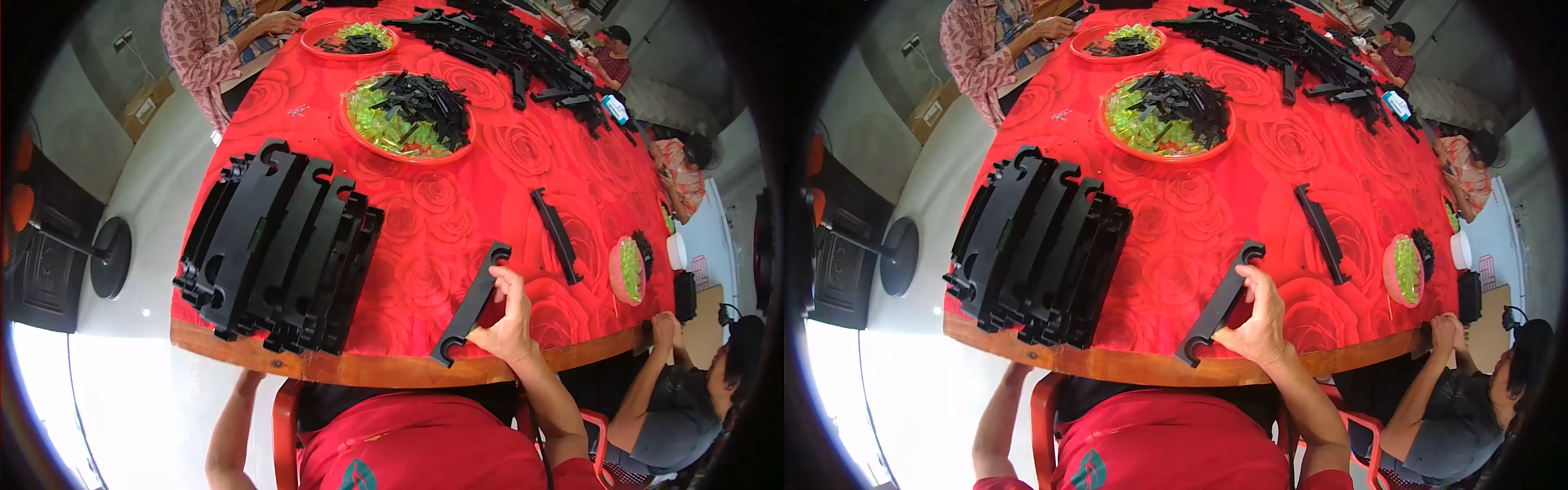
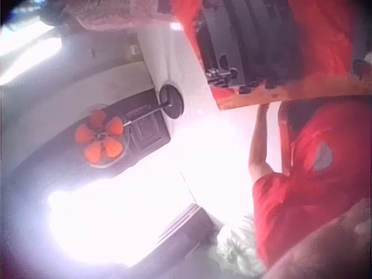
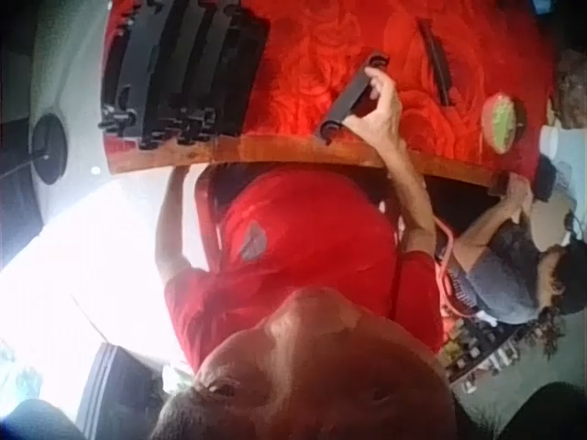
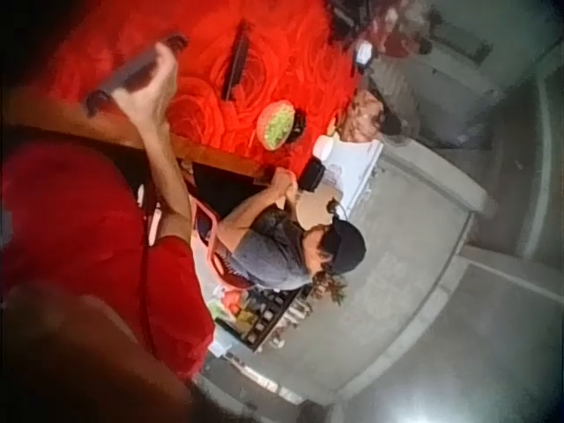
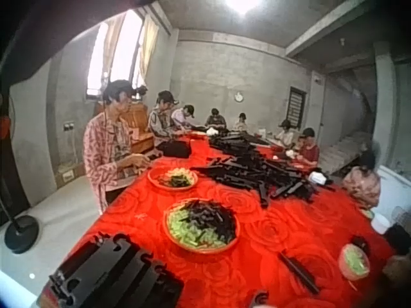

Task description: The person takes a strip from a tray and presses it into the interior groove of a plastic casing by hand.

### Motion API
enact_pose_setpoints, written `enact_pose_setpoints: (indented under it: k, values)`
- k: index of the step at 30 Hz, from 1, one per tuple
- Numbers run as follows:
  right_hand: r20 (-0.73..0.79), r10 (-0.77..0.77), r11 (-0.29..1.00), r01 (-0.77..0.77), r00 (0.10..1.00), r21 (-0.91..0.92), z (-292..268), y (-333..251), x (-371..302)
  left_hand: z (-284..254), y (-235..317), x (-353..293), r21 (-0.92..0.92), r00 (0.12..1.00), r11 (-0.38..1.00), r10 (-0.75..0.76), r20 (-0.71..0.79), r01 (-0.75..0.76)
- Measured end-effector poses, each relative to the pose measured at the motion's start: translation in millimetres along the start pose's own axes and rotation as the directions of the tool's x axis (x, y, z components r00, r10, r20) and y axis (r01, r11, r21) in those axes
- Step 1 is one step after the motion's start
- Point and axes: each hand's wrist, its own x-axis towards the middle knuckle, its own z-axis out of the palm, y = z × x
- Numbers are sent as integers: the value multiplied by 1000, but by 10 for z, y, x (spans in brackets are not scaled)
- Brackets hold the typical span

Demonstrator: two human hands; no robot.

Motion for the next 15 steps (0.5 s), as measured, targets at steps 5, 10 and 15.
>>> enact_pose_setpoints:
  k: [5, 10, 15]
  values:
    - [46, 25, 999, -23, 999, -46, -23, -38, 14, 184, 112, 555, 73, 989, 989, 119, 84, -126]
    - [69, 10, 993, -2, 998, -115, -19, -96, 106, 463, 93, 992, 111, 964, 967, 209, 166, -229]
    - [87, 23, 993, -13, 996, -117, -1, -53, 62, 642, 54, 1239, 145, 931, 931, 301, 207, -334]
